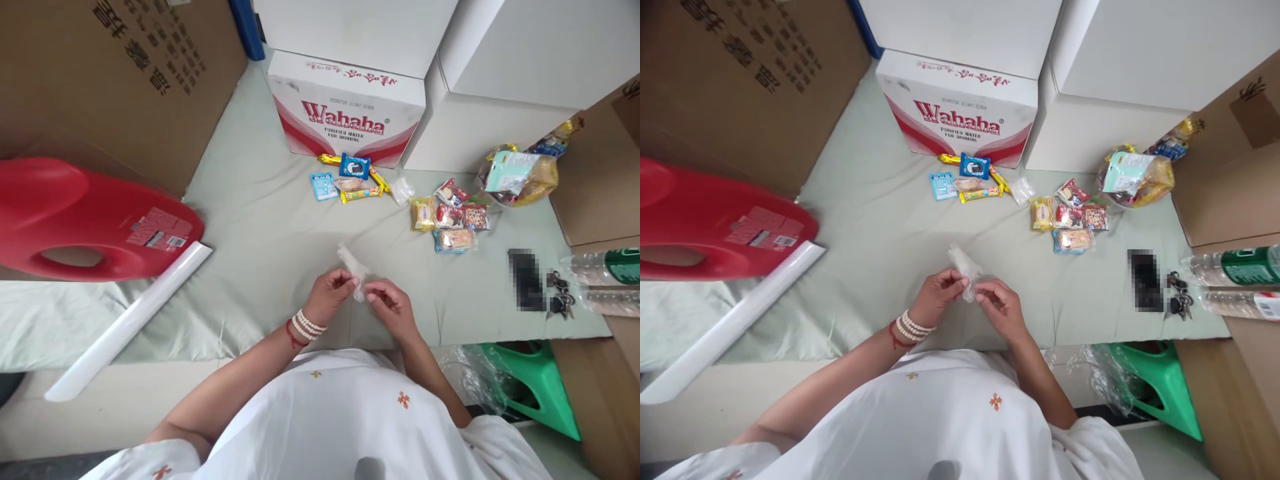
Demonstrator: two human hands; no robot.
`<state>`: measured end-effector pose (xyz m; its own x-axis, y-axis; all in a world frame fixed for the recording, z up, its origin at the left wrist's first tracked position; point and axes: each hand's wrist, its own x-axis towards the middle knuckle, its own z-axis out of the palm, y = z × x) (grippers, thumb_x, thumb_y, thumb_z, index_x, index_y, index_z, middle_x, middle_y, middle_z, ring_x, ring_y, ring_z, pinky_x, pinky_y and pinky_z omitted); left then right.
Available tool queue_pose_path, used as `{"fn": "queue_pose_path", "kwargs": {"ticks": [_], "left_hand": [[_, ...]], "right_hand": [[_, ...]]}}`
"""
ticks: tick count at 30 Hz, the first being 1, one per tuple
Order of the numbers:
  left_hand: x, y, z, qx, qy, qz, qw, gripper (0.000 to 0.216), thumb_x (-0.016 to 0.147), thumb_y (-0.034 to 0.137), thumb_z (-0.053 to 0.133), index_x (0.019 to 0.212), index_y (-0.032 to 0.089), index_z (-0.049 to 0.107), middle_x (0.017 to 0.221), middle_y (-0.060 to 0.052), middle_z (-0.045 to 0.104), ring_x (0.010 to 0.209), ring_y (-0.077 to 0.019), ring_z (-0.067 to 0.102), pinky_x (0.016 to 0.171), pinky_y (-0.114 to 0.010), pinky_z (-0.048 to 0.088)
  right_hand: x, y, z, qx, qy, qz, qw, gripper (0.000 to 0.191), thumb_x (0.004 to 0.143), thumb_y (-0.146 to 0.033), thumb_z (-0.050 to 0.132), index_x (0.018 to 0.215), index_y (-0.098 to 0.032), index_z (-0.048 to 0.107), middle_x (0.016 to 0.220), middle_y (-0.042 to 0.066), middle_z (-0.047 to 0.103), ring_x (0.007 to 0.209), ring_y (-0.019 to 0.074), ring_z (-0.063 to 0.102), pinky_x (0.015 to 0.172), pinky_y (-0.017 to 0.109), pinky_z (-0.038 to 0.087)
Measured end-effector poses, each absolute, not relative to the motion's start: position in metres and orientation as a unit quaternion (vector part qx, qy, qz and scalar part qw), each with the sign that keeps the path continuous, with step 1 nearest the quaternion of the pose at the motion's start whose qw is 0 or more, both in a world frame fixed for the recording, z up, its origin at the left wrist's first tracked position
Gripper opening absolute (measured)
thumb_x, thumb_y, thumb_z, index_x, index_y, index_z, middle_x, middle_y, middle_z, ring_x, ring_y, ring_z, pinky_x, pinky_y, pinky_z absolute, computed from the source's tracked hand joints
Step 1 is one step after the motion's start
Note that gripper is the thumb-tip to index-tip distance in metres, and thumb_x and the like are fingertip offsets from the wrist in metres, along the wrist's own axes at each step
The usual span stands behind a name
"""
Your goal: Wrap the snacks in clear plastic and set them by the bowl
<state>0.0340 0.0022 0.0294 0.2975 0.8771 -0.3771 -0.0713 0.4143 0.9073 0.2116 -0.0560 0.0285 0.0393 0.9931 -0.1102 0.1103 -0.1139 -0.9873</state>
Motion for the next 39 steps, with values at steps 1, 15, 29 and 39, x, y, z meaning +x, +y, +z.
{"fn": "queue_pose_path", "kwargs": {"ticks": [1, 15, 29, 39], "left_hand": [[0.031, 0.001, 0.030, 0.436, 0.487, 0.335, 0.678, 0.039, 0.073, 0.055, 0.080, 0.074, 0.019, 0.064, 0.062, 0.004, 0.057, 0.058, -0.0113, 0.047, 0.058, -0.026, 0.038], [0.035, -0.016, 0.018, 0.372, 0.449, 0.411, 0.700, 0.038, 0.078, 0.055, 0.077, 0.081, 0.018, 0.068, 0.064, 0.002, 0.061, 0.060, -0.0121, 0.053, 0.062, -0.028, 0.043], [0.028, 0.002, 0.027, 0.359, 0.485, 0.500, 0.622, 0.034, 0.079, 0.051, 0.078, 0.083, 0.018, 0.070, 0.074, 0.000, 0.068, 0.067, -0.0131, 0.063, 0.068, -0.027, 0.048], [0.038, -0.020, 0.037, 0.415, 0.472, 0.482, 0.610, 0.030, 0.081, 0.048, 0.077, 0.086, 0.019, 0.071, 0.072, 0.001, 0.067, 0.067, -0.0127, 0.061, 0.069, -0.027, 0.048]], "right_hand": [[0.211, -0.057, 0.027, -0.574, -0.450, 0.504, 0.463, 0.026, 0.092, -0.051, 0.067, 0.101, -0.028, 0.077, 0.086, 0.003, 0.068, 0.064, 0.0159, 0.054, 0.058, 0.029, 0.044], [0.228, -0.012, 0.041, -0.561, -0.455, 0.564, 0.400, 0.029, 0.082, -0.050, 0.079, 0.085, -0.023, 0.069, 0.065, -0.004, 0.057, 0.059, 0.0126, 0.047, 0.059, 0.027, 0.039], [0.270, -0.060, 0.043, -0.718, -0.453, 0.318, 0.422, 0.034, 0.092, -0.053, 0.065, 0.096, -0.020, 0.068, 0.072, -0.002, 0.057, 0.062, 0.0132, 0.048, 0.059, 0.026, 0.040], [0.212, -0.008, 0.043, -0.530, -0.569, 0.457, 0.433, 0.020, 0.090, -0.044, 0.069, 0.089, -0.025, 0.070, 0.093, 0.003, 0.065, 0.086, 0.0179, 0.060, 0.080, 0.032, 0.050]]}}
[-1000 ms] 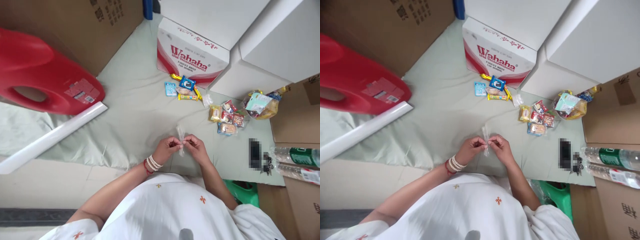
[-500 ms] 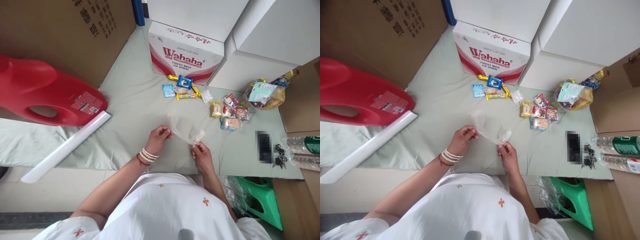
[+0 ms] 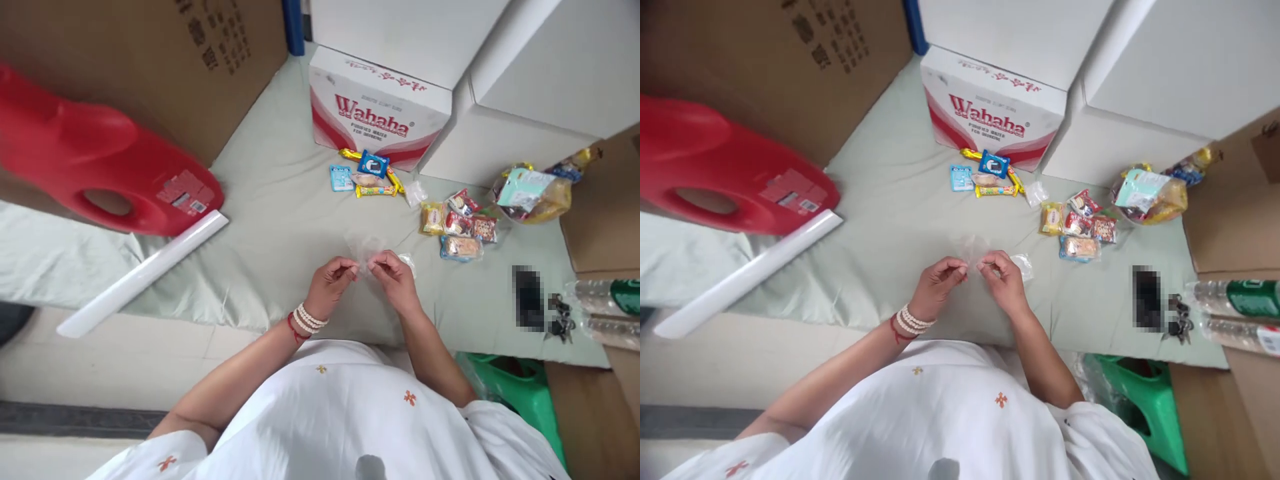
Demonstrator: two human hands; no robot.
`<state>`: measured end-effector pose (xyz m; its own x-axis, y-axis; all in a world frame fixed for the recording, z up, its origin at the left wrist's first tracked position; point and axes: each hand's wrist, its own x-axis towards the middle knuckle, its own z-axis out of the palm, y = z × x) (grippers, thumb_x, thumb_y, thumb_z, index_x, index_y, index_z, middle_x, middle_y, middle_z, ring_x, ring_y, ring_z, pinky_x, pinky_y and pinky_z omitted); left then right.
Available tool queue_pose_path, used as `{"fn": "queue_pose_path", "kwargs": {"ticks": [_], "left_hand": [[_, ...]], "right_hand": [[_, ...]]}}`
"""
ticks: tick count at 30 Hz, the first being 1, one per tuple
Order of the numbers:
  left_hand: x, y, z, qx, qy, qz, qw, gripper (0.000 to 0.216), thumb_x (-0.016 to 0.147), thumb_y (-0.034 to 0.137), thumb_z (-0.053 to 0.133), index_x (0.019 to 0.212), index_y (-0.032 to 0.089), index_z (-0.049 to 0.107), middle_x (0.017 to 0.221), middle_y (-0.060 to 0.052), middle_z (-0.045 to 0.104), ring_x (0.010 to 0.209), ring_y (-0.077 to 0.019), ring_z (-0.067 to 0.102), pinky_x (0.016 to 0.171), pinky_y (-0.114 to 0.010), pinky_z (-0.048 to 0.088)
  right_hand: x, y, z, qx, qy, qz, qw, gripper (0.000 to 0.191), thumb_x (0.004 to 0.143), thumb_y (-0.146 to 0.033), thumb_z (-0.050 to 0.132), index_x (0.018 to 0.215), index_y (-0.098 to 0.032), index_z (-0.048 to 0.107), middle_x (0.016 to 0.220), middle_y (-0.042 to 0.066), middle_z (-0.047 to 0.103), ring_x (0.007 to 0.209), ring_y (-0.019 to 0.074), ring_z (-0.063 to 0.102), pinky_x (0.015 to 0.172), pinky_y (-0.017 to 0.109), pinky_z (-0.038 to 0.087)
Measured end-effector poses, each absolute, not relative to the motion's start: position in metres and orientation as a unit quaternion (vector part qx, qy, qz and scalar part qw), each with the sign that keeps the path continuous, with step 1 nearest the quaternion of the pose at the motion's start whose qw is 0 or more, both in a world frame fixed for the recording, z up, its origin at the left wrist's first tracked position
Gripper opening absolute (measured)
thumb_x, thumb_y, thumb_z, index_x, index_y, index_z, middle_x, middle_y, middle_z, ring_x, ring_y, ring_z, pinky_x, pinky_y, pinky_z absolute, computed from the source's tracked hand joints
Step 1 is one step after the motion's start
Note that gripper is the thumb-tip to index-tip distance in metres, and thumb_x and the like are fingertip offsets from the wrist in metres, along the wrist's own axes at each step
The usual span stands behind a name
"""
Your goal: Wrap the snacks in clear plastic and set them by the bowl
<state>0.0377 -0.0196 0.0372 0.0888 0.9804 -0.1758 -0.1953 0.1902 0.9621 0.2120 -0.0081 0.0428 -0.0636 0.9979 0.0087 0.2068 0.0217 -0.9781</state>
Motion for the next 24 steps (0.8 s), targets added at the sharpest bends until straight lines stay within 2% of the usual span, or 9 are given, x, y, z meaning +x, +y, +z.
{"fn": "queue_pose_path", "kwargs": {"ticks": [4, 7, 10, 12, 14, 17, 21, 24], "left_hand": [[0.022, -0.011, 0.035, 0.393, 0.501, 0.461, 0.618, 0.031, 0.080, 0.048, 0.078, 0.085, 0.019, 0.069, 0.075, 0.000, 0.068, 0.068, -0.0121, 0.059, 0.066, -0.025, 0.046], [0.017, -0.006, 0.032, 0.374, 0.500, 0.468, 0.625, 0.031, 0.078, 0.047, 0.080, 0.085, 0.019, 0.069, 0.083, -0.001, 0.069, 0.075, -0.0133, 0.063, 0.069, -0.025, 0.047], [0.023, -0.005, 0.034, 0.397, 0.506, 0.483, 0.594, 0.030, 0.079, 0.047, 0.079, 0.085, 0.019, 0.070, 0.082, -0.001, 0.069, 0.077, -0.0141, 0.063, 0.073, -0.027, 0.048], [0.031, -0.009, 0.038, 0.406, 0.505, 0.499, 0.576, 0.029, 0.080, 0.046, 0.078, 0.084, 0.019, 0.069, 0.080, -0.001, 0.069, 0.077, -0.0145, 0.062, 0.073, -0.027, 0.048], [0.039, -0.013, 0.043, 0.400, 0.497, 0.517, 0.571, 0.028, 0.081, 0.046, 0.077, 0.084, 0.019, 0.068, 0.080, -0.001, 0.069, 0.076, -0.0148, 0.063, 0.073, -0.028, 0.049], [0.046, -0.020, 0.048, 0.390, 0.490, 0.530, 0.571, 0.027, 0.083, 0.045, 0.075, 0.085, 0.019, 0.068, 0.078, 0.000, 0.069, 0.075, -0.0150, 0.063, 0.075, -0.029, 0.050], [0.044, -0.025, 0.046, 0.374, 0.480, 0.521, 0.598, 0.028, 0.080, 0.046, 0.077, 0.083, 0.018, 0.069, 0.078, -0.001, 0.069, 0.075, -0.0153, 0.064, 0.074, -0.029, 0.051], [0.038, -0.025, 0.045, 0.329, 0.464, 0.492, 0.659, 0.036, 0.080, 0.054, 0.073, 0.083, 0.019, 0.067, 0.083, -0.003, 0.070, 0.071, -0.0159, 0.066, 0.061, -0.027, 0.049]], "right_hand": [[0.210, -0.027, 0.026, -0.558, -0.421, 0.480, 0.530, 0.025, 0.090, -0.048, 0.068, 0.089, -0.023, 0.064, 0.091, 0.001, 0.063, 0.084, 0.0163, 0.058, 0.077, 0.030, 0.050], [0.220, -0.043, 0.026, -0.564, -0.373, 0.484, 0.555, 0.029, 0.091, -0.052, 0.066, 0.089, -0.023, 0.061, 0.095, 0.003, 0.064, 0.087, 0.0181, 0.060, 0.076, 0.031, 0.052], [0.231, -0.051, 0.041, -0.602, -0.426, 0.384, 0.555, 0.025, 0.096, -0.048, 0.062, 0.092, -0.023, 0.061, 0.092, 0.003, 0.063, 0.081, 0.0171, 0.058, 0.073, 0.031, 0.051], [0.234, -0.050, 0.055, -0.594, -0.527, 0.299, 0.529, 0.019, 0.099, -0.043, 0.060, 0.095, -0.024, 0.065, 0.091, 0.003, 0.062, 0.082, 0.0178, 0.058, 0.076, 0.033, 0.050], [0.232, -0.043, 0.066, -0.556, -0.645, 0.251, 0.460, 0.017, 0.098, -0.040, 0.062, 0.103, -0.026, 0.070, 0.098, 0.005, 0.063, 0.091, 0.0208, 0.059, 0.082, 0.037, 0.051], [0.222, -0.029, 0.066, -0.521, -0.744, 0.213, 0.360, 0.023, 0.095, -0.039, 0.068, 0.115, -0.028, 0.073, 0.106, 0.008, 0.063, 0.102, 0.0247, 0.058, 0.090, 0.042, 0.051], [0.211, -0.018, 0.051, -0.512, -0.770, 0.198, 0.325, 0.017, 0.100, -0.027, 0.060, 0.104, -0.028, 0.076, 0.095, 0.006, 0.064, 0.093, 0.0231, 0.056, 0.085, 0.039, 0.049], [0.207, -0.022, 0.045, -0.508, -0.778, 0.192, 0.316, 0.021, 0.101, -0.024, 0.056, 0.102, -0.027, 0.077, 0.092, 0.006, 0.065, 0.089, 0.0227, 0.053, 0.083, 0.039, 0.046]]}}
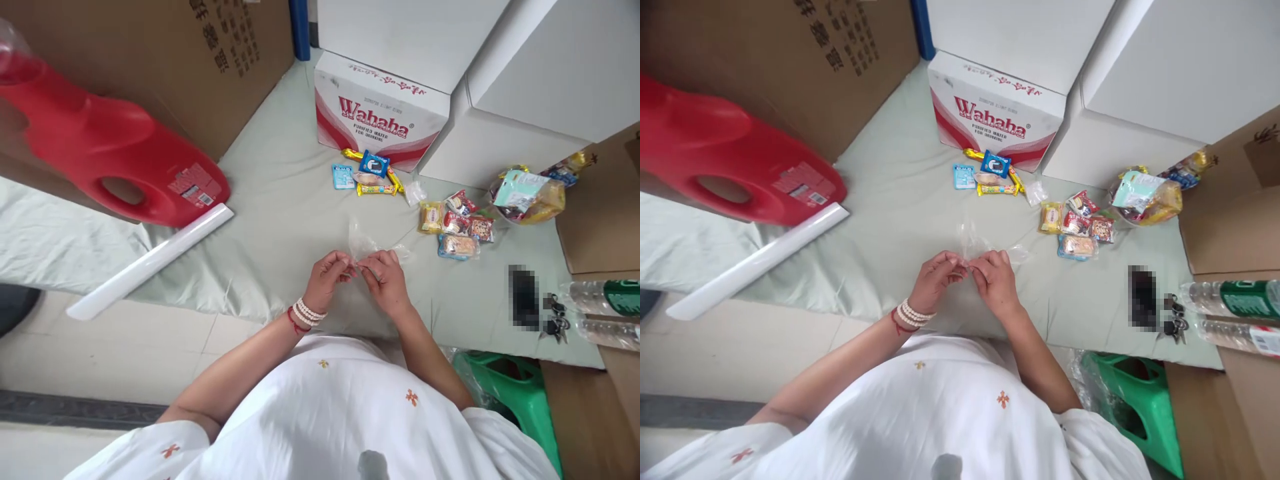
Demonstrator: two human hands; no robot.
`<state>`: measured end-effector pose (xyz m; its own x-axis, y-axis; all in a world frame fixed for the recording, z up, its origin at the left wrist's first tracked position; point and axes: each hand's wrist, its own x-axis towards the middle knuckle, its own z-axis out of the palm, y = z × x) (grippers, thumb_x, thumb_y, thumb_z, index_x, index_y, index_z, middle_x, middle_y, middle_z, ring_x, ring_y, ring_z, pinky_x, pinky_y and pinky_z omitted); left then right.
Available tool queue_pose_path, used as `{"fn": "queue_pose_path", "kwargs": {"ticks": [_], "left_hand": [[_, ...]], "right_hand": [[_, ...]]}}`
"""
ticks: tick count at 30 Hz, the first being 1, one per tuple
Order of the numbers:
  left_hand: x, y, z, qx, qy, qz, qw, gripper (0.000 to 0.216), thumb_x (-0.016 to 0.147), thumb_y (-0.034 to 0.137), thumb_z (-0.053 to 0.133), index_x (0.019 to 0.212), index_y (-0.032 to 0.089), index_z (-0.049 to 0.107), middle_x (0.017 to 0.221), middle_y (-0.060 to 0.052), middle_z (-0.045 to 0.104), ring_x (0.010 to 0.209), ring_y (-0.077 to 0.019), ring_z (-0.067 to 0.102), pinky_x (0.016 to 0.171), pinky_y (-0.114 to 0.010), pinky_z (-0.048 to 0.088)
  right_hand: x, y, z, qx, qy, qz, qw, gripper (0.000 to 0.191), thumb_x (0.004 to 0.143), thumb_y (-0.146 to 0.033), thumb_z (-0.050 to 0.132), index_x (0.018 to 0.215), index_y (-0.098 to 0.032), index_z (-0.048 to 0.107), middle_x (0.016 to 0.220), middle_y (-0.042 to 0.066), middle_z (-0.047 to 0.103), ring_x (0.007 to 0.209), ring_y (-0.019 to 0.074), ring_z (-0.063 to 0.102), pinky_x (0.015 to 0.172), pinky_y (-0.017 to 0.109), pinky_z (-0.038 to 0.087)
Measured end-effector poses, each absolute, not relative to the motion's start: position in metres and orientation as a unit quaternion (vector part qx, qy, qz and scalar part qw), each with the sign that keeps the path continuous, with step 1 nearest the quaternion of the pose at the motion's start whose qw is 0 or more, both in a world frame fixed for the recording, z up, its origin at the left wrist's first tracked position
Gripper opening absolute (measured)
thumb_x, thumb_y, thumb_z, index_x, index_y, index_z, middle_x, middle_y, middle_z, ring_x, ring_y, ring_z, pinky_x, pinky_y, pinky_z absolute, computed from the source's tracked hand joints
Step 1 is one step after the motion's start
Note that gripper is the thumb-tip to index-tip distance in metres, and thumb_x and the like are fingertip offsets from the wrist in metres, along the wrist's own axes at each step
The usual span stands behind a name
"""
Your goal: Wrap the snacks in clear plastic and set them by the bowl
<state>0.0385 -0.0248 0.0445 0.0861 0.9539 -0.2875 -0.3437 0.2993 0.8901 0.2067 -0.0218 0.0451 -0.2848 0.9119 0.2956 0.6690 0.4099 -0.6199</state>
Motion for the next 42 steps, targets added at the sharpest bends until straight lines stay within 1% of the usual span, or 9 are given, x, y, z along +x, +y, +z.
{"fn": "queue_pose_path", "kwargs": {"ticks": [3, 8, 14, 19, 23, 26, 31, 36, 42], "left_hand": [[0.034, -0.020, 0.044, 0.322, 0.487, 0.456, 0.672, 0.044, 0.083, 0.063, 0.065, 0.085, 0.019, 0.064, 0.078, -0.002, 0.068, 0.056, -0.0132, 0.061, 0.048, -0.025, 0.040], [0.034, -0.009, 0.041, 0.395, 0.516, 0.427, 0.629, 0.034, 0.072, 0.048, 0.080, 0.077, 0.019, 0.063, 0.058, 0.007, 0.054, 0.048, -0.0073, 0.043, 0.047, -0.022, 0.033], [0.035, -0.014, 0.040, 0.376, 0.497, 0.431, 0.652, 0.037, 0.073, 0.050, 0.081, 0.083, 0.020, 0.064, 0.061, 0.006, 0.056, 0.049, -0.0079, 0.044, 0.046, -0.022, 0.031], [0.038, -0.021, 0.034, 0.370, 0.471, 0.436, 0.671, 0.037, 0.072, 0.052, 0.082, 0.073, 0.018, 0.066, 0.055, 0.006, 0.051, 0.051, -0.0083, 0.041, 0.050, -0.023, 0.032], [0.040, -0.025, 0.029, 0.322, 0.463, 0.463, 0.684, 0.039, 0.068, 0.052, 0.086, 0.073, 0.018, 0.066, 0.057, 0.006, 0.053, 0.054, -0.0084, 0.044, 0.052, -0.023, 0.034], [0.039, -0.026, 0.030, 0.291, 0.449, 0.454, 0.712, 0.039, 0.065, 0.048, 0.089, 0.072, 0.018, 0.066, 0.061, 0.005, 0.056, 0.055, -0.0079, 0.046, 0.054, -0.023, 0.036], [0.037, -0.021, 0.034, 0.260, 0.436, 0.435, 0.743, 0.038, 0.060, 0.042, 0.093, 0.072, 0.017, 0.068, 0.064, 0.004, 0.060, 0.057, -0.0068, 0.047, 0.057, -0.022, 0.039], [0.039, -0.023, 0.037, 0.238, 0.425, 0.457, 0.744, 0.038, 0.061, 0.042, 0.093, 0.073, 0.017, 0.067, 0.066, 0.003, 0.061, 0.057, -0.0068, 0.048, 0.056, -0.022, 0.039], [0.040, -0.027, 0.032, 0.218, 0.427, 0.496, 0.724, 0.040, 0.064, 0.046, 0.090, 0.074, 0.017, 0.064, 0.070, 0.003, 0.060, 0.057, -0.0068, 0.047, 0.054, -0.022, 0.038]], "right_hand": [[0.202, -0.031, 0.046, -0.512, -0.781, 0.187, 0.304, 0.024, 0.102, -0.022, 0.054, 0.102, -0.025, 0.078, 0.093, 0.008, 0.066, 0.086, 0.0227, 0.050, 0.080, 0.038, 0.044], [0.199, -0.041, 0.045, -0.520, -0.775, 0.191, 0.305, 0.025, 0.102, -0.021, 0.053, 0.105, -0.024, 0.078, 0.094, 0.008, 0.066, 0.087, 0.0229, 0.050, 0.079, 0.037, 0.043], [0.201, -0.042, 0.039, -0.511, -0.767, 0.208, 0.327, 0.026, 0.103, -0.025, 0.052, 0.105, -0.026, 0.078, 0.091, 0.008, 0.065, 0.087, 0.0225, 0.053, 0.079, 0.037, 0.044], [0.207, -0.040, 0.042, -0.488, -0.780, 0.238, 0.311, 0.025, 0.102, -0.027, 0.054, 0.103, -0.029, 0.079, 0.091, 0.007, 0.067, 0.087, 0.0227, 0.054, 0.079, 0.039, 0.046], [0.213, -0.042, 0.049, -0.511, -0.736, 0.277, 0.347, 0.017, 0.099, -0.032, 0.061, 0.102, -0.028, 0.078, 0.090, 0.005, 0.067, 0.087, 0.0211, 0.060, 0.081, 0.037, 0.049], [0.212, -0.048, 0.052, -0.539, -0.676, 0.318, 0.389, 0.015, 0.097, -0.036, 0.066, 0.099, -0.027, 0.078, 0.087, 0.004, 0.066, 0.078, 0.0173, 0.060, 0.072, 0.031, 0.048], [0.204, -0.061, 0.045, -0.598, -0.556, 0.372, 0.442, 0.022, 0.090, -0.045, 0.072, 0.085, -0.024, 0.075, 0.077, 0.000, 0.062, 0.059, 0.0120, 0.048, 0.059, 0.027, 0.041], [0.213, -0.062, 0.041, -0.598, -0.540, 0.446, 0.390, 0.026, 0.088, -0.049, 0.070, 0.086, -0.023, 0.075, 0.069, -0.002, 0.060, 0.058, 0.0126, 0.045, 0.057, 0.027, 0.038], [0.231, -0.046, 0.055, -0.571, -0.609, 0.459, 0.303, 0.021, 0.087, -0.043, 0.069, 0.093, -0.025, 0.078, 0.069, -0.002, 0.061, 0.057, 0.0126, 0.044, 0.056, 0.026, 0.035]]}}
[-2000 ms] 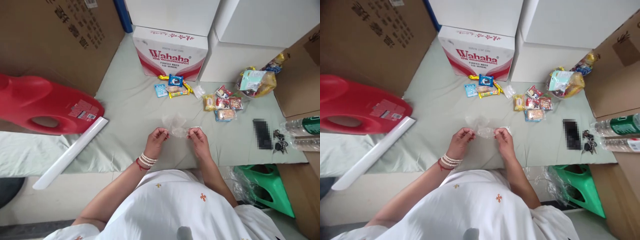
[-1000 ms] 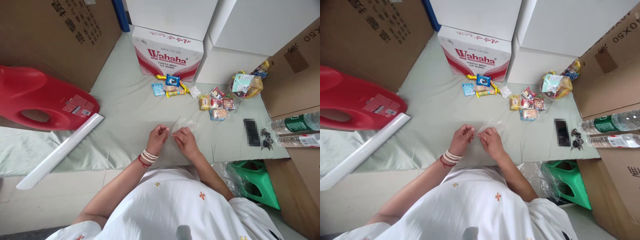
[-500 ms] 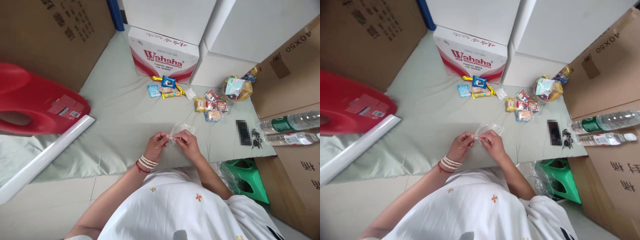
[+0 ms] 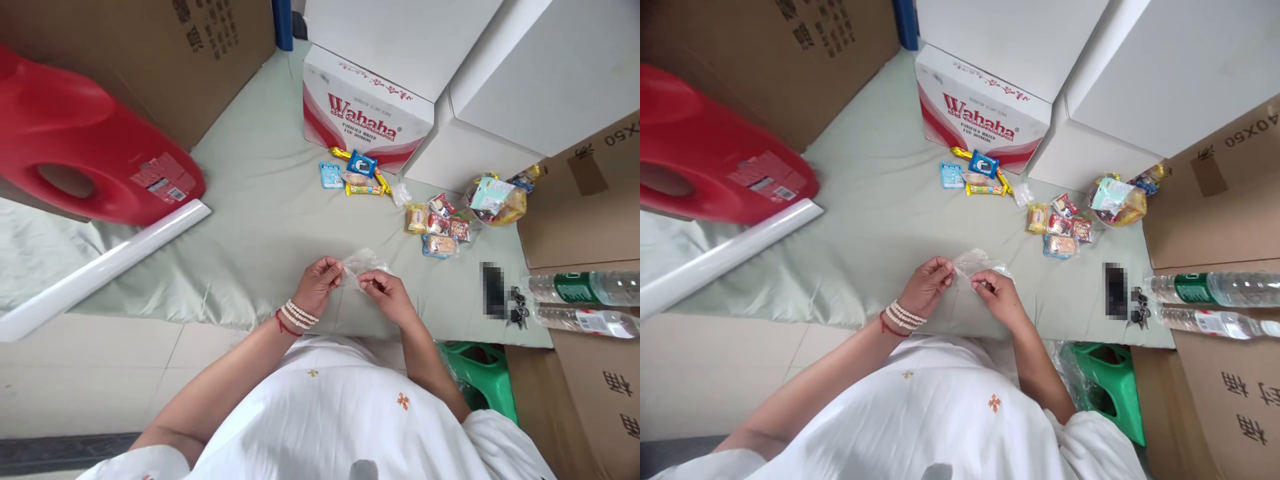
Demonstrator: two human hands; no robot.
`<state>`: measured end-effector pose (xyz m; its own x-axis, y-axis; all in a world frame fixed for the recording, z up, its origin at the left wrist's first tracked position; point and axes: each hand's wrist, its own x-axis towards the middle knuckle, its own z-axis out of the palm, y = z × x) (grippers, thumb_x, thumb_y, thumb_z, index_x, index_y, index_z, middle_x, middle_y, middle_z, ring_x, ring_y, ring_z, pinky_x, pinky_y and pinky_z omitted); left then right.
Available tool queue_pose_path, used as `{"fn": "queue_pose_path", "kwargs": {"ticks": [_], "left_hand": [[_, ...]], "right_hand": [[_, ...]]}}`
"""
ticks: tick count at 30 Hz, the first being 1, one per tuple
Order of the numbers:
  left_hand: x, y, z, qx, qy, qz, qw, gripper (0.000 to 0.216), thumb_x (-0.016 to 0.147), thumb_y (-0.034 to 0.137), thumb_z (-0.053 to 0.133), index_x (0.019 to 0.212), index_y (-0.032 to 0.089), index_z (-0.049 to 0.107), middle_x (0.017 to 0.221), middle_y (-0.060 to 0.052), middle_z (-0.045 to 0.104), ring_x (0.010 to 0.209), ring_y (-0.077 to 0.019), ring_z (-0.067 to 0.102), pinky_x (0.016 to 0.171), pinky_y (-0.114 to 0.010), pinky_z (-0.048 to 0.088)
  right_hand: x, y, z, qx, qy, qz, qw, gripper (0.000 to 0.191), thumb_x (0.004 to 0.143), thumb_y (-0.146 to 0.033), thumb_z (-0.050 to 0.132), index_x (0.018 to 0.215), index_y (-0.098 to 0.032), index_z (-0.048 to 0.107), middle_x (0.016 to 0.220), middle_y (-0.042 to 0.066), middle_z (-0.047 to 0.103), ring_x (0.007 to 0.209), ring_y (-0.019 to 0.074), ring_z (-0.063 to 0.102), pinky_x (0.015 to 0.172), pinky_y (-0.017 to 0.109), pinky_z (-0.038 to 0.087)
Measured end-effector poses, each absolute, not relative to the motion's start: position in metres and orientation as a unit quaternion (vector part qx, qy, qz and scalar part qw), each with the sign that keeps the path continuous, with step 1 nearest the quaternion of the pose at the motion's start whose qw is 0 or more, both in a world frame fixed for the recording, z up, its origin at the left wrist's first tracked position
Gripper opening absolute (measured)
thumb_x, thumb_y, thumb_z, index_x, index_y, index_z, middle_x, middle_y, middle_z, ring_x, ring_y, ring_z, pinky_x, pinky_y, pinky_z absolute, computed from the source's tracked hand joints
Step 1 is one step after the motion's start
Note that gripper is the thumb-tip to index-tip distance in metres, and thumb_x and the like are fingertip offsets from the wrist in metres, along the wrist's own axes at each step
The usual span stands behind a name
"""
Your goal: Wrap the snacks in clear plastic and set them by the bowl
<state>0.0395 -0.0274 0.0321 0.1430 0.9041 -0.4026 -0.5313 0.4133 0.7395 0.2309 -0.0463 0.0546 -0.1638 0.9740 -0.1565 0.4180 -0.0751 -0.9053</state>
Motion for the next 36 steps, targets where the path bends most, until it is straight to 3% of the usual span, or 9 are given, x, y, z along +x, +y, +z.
{"fn": "queue_pose_path", "kwargs": {"ticks": [4, 9, 14, 18, 24, 27, 31, 33, 36], "left_hand": [[0.033, -0.024, 0.031, 0.232, 0.432, 0.494, 0.718, 0.039, 0.068, 0.047, 0.088, 0.075, 0.017, 0.064, 0.071, 0.003, 0.059, 0.057, -0.0066, 0.048, 0.053, -0.021, 0.037], [0.027, -0.023, 0.031, 0.258, 0.473, 0.479, 0.693, 0.046, 0.069, 0.049, 0.087, 0.098, 0.021, 0.064, 0.098, 0.000, 0.068, 0.063, -0.0071, 0.057, 0.053, -0.021, 0.040], [0.036, -0.029, 0.030, 0.376, 0.482, 0.407, 0.678, 0.036, 0.072, 0.050, 0.084, 0.082, 0.019, 0.069, 0.075, 0.000, 0.067, 0.070, -0.0137, 0.060, 0.063, -0.025, 0.046], [0.049, -0.029, 0.025, 0.368, 0.475, 0.445, 0.664, 0.032, 0.071, 0.047, 0.085, 0.084, 0.019, 0.077, 0.085, -0.004, 0.075, 0.080, -0.0180, 0.065, 0.074, -0.031, 0.050], [0.045, -0.022, 0.019, 0.248, 0.468, 0.491, 0.692, 0.035, 0.065, 0.047, 0.089, 0.081, 0.019, 0.075, 0.089, -0.003, 0.074, 0.077, -0.0134, 0.061, 0.066, -0.025, 0.050], [0.029, -0.017, 0.024, 0.189, 0.444, 0.500, 0.720, 0.037, 0.066, 0.045, 0.090, 0.082, 0.020, 0.067, 0.090, -0.001, 0.070, 0.085, -0.0136, 0.064, 0.070, -0.026, 0.055], [0.003, -0.006, 0.025, 0.149, 0.421, 0.497, 0.744, 0.039, 0.070, 0.039, 0.089, 0.085, 0.022, 0.058, 0.092, 0.000, 0.070, 0.094, -0.0184, 0.070, 0.081, -0.038, 0.061], [-0.010, 0.003, 0.023, 0.142, 0.428, 0.498, 0.741, 0.036, 0.073, 0.035, 0.087, 0.085, 0.022, 0.056, 0.090, 0.000, 0.071, 0.092, -0.0184, 0.072, 0.082, -0.038, 0.062], [-0.026, 0.016, 0.021, 0.136, 0.464, 0.504, 0.716, 0.028, 0.077, 0.028, 0.082, 0.083, 0.021, 0.055, 0.083, 0.000, 0.071, 0.084, -0.0153, 0.072, 0.075, -0.030, 0.061]], "right_hand": [[0.232, -0.046, 0.059, -0.583, -0.608, 0.463, 0.276, 0.020, 0.086, -0.042, 0.070, 0.088, -0.023, 0.077, 0.067, -0.002, 0.061, 0.056, 0.0124, 0.043, 0.054, 0.026, 0.033], [0.218, -0.056, 0.048, -0.618, -0.510, 0.473, 0.367, 0.024, 0.084, -0.046, 0.071, 0.085, -0.022, 0.073, 0.066, -0.003, 0.058, 0.057, 0.0122, 0.042, 0.055, 0.025, 0.033], [0.202, -0.057, 0.039, -0.617, -0.467, 0.489, 0.402, 0.028, 0.085, -0.050, 0.073, 0.087, -0.022, 0.073, 0.067, -0.003, 0.059, 0.056, 0.0119, 0.041, 0.054, 0.026, 0.033], [0.204, -0.048, 0.043, -0.600, -0.491, 0.498, 0.388, 0.028, 0.086, -0.050, 0.072, 0.090, -0.023, 0.072, 0.072, -0.002, 0.061, 0.058, 0.0126, 0.042, 0.055, 0.026, 0.034], [0.217, -0.036, 0.052, -0.604, -0.475, 0.498, 0.402, 0.024, 0.086, -0.046, 0.073, 0.087, -0.023, 0.068, 0.068, -0.004, 0.056, 0.056, 0.0115, 0.039, 0.053, 0.025, 0.032], [0.223, -0.036, 0.053, -0.612, -0.462, 0.460, 0.447, 0.023, 0.087, -0.044, 0.072, 0.089, -0.022, 0.066, 0.076, -0.003, 0.060, 0.066, 0.0127, 0.048, 0.062, 0.025, 0.041], [0.230, -0.041, 0.050, -0.608, -0.375, 0.457, 0.530, 0.030, 0.082, -0.049, 0.077, 0.089, -0.023, 0.063, 0.102, 0.003, 0.067, 0.090, 0.0169, 0.061, 0.081, 0.032, 0.053], [0.235, -0.043, 0.046, -0.590, -0.300, 0.507, 0.552, 0.036, 0.077, -0.051, 0.081, 0.087, -0.024, 0.059, 0.105, 0.003, 0.067, 0.089, 0.0170, 0.063, 0.079, 0.034, 0.057], [0.240, -0.044, 0.037, -0.581, -0.215, 0.556, 0.555, 0.044, 0.069, -0.052, 0.087, 0.085, -0.023, 0.057, 0.095, 0.000, 0.068, 0.075, 0.0136, 0.063, 0.068, 0.030, 0.057]]}}
